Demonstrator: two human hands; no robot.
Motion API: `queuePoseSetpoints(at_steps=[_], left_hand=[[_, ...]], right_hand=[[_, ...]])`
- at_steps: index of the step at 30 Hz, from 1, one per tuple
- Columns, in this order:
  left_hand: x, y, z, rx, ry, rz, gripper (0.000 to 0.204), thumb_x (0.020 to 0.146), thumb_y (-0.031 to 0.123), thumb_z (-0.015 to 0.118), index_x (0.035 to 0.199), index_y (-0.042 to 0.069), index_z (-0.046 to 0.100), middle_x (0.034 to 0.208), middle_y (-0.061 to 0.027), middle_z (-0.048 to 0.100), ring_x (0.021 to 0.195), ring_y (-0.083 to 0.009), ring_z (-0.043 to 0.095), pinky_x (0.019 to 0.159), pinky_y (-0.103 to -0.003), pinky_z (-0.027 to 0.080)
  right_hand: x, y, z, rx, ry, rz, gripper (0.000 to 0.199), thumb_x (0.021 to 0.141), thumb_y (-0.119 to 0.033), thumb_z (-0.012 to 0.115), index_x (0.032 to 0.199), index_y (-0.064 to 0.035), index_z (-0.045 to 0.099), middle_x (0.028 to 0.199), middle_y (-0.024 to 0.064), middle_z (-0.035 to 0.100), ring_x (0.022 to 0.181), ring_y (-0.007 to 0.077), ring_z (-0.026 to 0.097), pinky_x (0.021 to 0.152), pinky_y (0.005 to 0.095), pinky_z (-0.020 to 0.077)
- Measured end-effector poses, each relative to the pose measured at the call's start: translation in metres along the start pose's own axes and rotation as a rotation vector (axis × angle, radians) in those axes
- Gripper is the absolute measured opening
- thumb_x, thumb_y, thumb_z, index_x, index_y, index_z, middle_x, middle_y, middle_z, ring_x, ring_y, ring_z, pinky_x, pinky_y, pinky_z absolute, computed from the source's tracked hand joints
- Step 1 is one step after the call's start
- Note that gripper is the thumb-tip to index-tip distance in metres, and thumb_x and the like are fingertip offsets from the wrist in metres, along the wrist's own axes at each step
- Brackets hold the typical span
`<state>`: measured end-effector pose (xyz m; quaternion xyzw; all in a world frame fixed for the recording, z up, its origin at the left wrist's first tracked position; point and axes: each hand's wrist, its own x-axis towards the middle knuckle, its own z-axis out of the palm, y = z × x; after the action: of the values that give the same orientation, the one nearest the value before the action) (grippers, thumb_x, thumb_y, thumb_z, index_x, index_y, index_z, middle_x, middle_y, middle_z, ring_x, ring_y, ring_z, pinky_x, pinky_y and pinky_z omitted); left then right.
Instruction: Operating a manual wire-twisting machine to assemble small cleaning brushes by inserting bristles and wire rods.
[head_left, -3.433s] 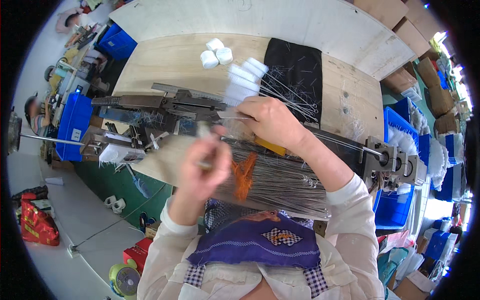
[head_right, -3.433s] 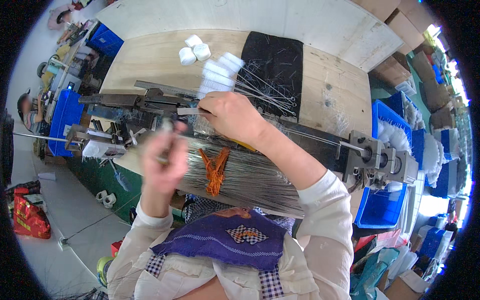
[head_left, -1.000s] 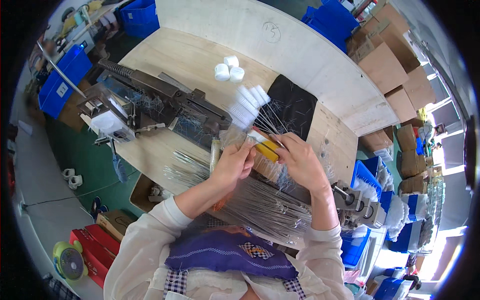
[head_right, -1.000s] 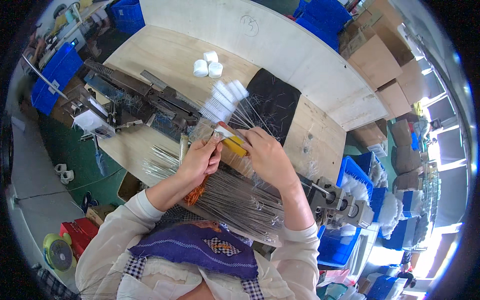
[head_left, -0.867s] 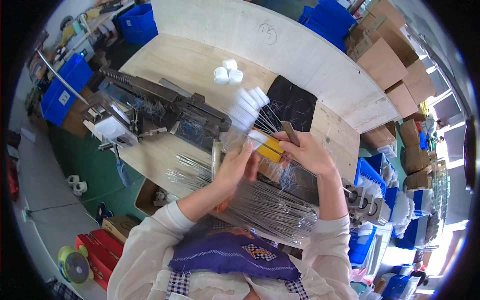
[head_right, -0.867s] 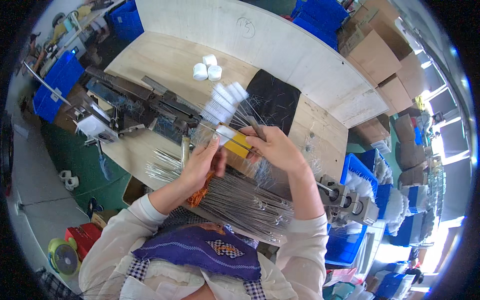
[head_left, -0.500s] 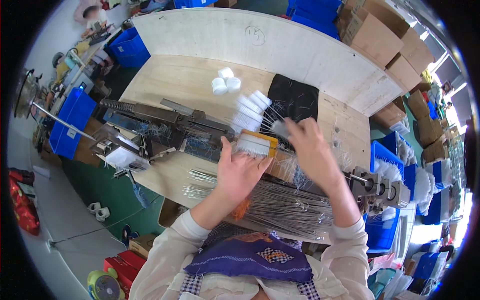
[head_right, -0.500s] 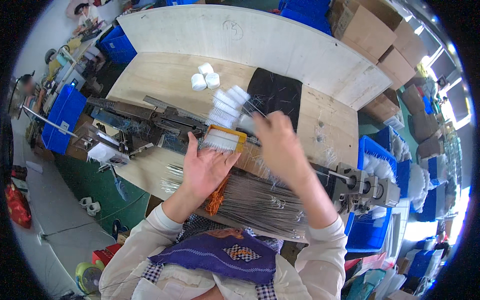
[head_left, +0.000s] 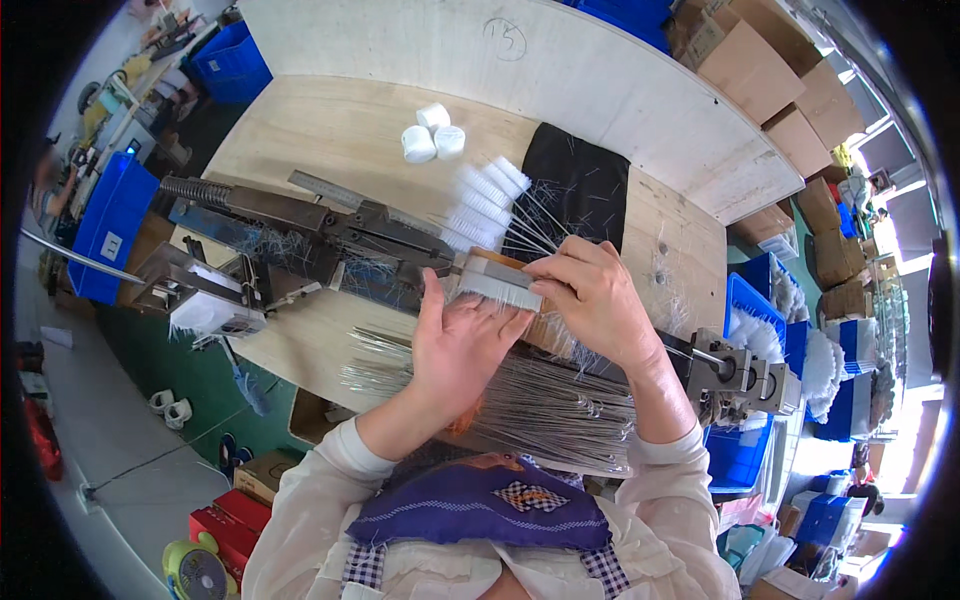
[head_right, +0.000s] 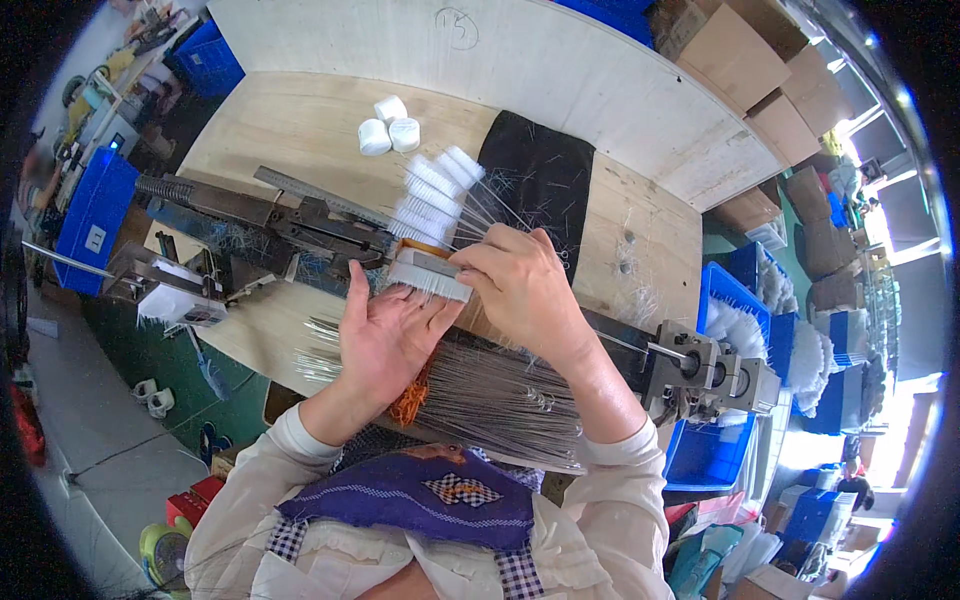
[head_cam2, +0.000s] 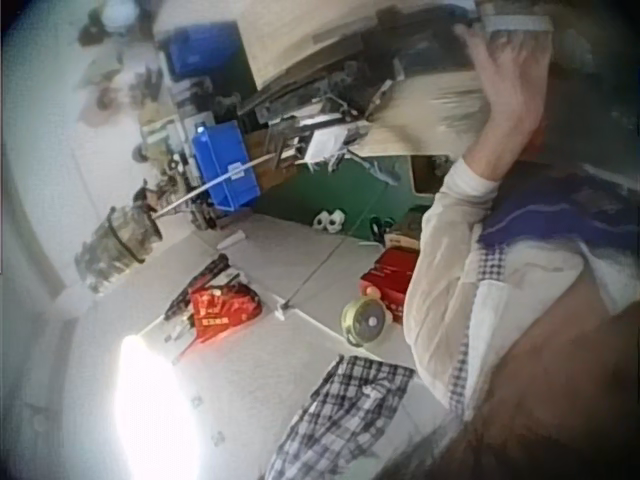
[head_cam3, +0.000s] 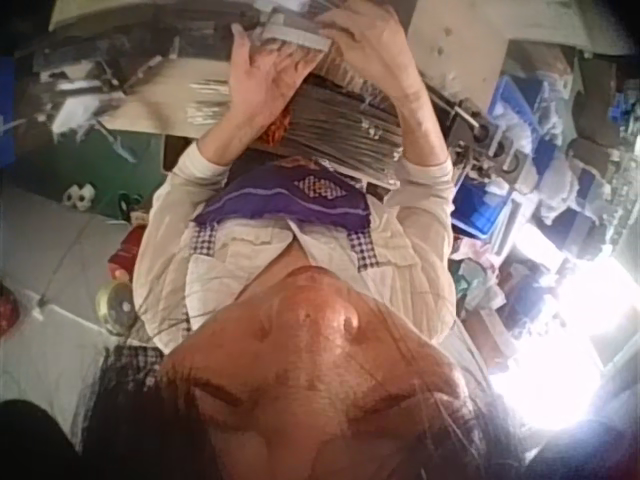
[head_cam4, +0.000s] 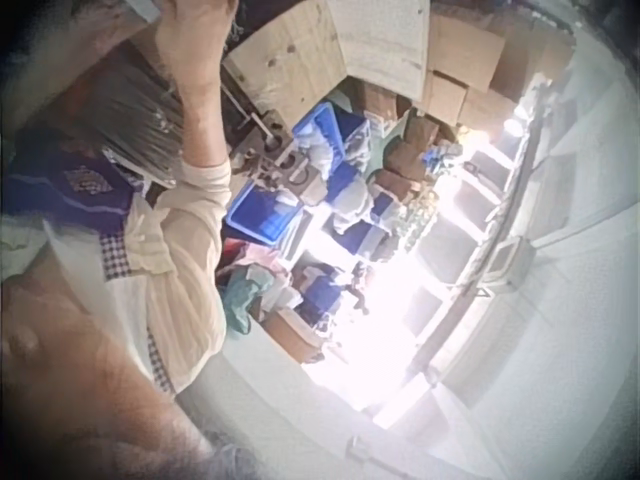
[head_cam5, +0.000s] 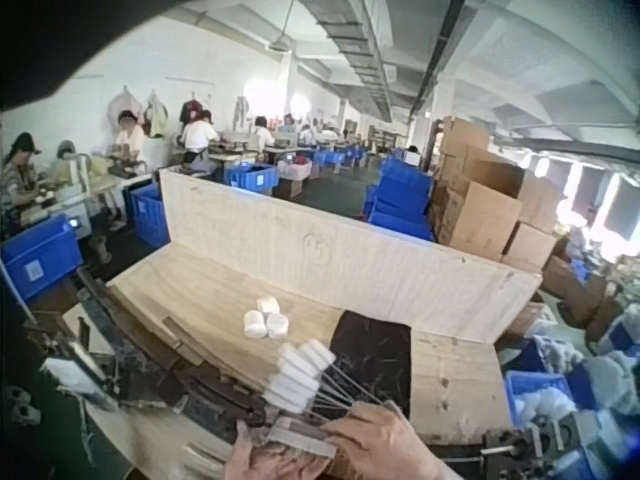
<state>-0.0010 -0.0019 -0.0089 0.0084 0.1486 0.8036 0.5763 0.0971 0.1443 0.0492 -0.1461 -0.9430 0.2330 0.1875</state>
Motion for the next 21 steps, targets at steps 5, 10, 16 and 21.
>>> queuePoseSetpoints(at_steps=[5, 10, 16, 21], left_hand=[[0.004, 0.0, 0.005, -0.027, 0.043, -0.003, 0.077, 0.094, 0.066, 0.032, 0.131, -0.001, 0.044, 0.133, -0.0141, 0.049, 0.123, -0.0252, 0.047, 0.106, -0.04, 0.035], [0.001, -0.001, 0.005, -0.086, -0.054, 0.005, 0.076, 0.095, 0.063, 0.035, 0.137, 0.0, 0.037, 0.138, -0.015, 0.045, 0.129, -0.0271, 0.042, 0.109, -0.039, 0.034], [0.001, 0.004, 0.004, -0.074, -0.021, 0.018, 0.078, 0.095, 0.062, 0.037, 0.139, -0.002, 0.032, 0.142, -0.0175, 0.039, 0.133, -0.0291, 0.038, 0.111, -0.041, 0.032], [0.004, 0.013, 0.0, -0.124, -0.039, -0.06, 0.073, 0.094, 0.058, 0.044, 0.131, -0.005, 0.039, 0.136, -0.0187, 0.045, 0.128, -0.0309, 0.043, 0.109, -0.042, 0.034]], right_hand=[[-0.007, -0.012, -0.011, -0.079, 0.093, -0.138, 0.012, 0.079, -0.007, 0.064, 0.089, -0.0104, 0.069, 0.08, 0.0053, 0.055, 0.076, 0.022, 0.057, 0.073, 0.0367, 0.0406], [-0.009, -0.016, 0.001, -0.097, 0.212, -0.208, 0.012, 0.08, -0.004, 0.061, 0.092, -0.0076, 0.062, 0.077, 0.0083, 0.057, 0.071, 0.0249, 0.06, 0.067, 0.0391, 0.0442], [-0.031, -0.034, -0.002, -0.337, 0.016, 0.019, 0.022, 0.086, -0.009, 0.056, 0.106, 0.0, 0.054, 0.07, 0.0109, 0.061, 0.059, 0.0289, 0.064, 0.051, 0.0378, 0.0502], [-0.031, -0.043, 0.01, -0.492, 0.017, 0.005, 0.024, 0.075, -0.005, 0.058, 0.098, 0.0011, 0.054, 0.067, 0.0086, 0.058, 0.056, 0.0229, 0.064, 0.047, 0.0331, 0.0483]])
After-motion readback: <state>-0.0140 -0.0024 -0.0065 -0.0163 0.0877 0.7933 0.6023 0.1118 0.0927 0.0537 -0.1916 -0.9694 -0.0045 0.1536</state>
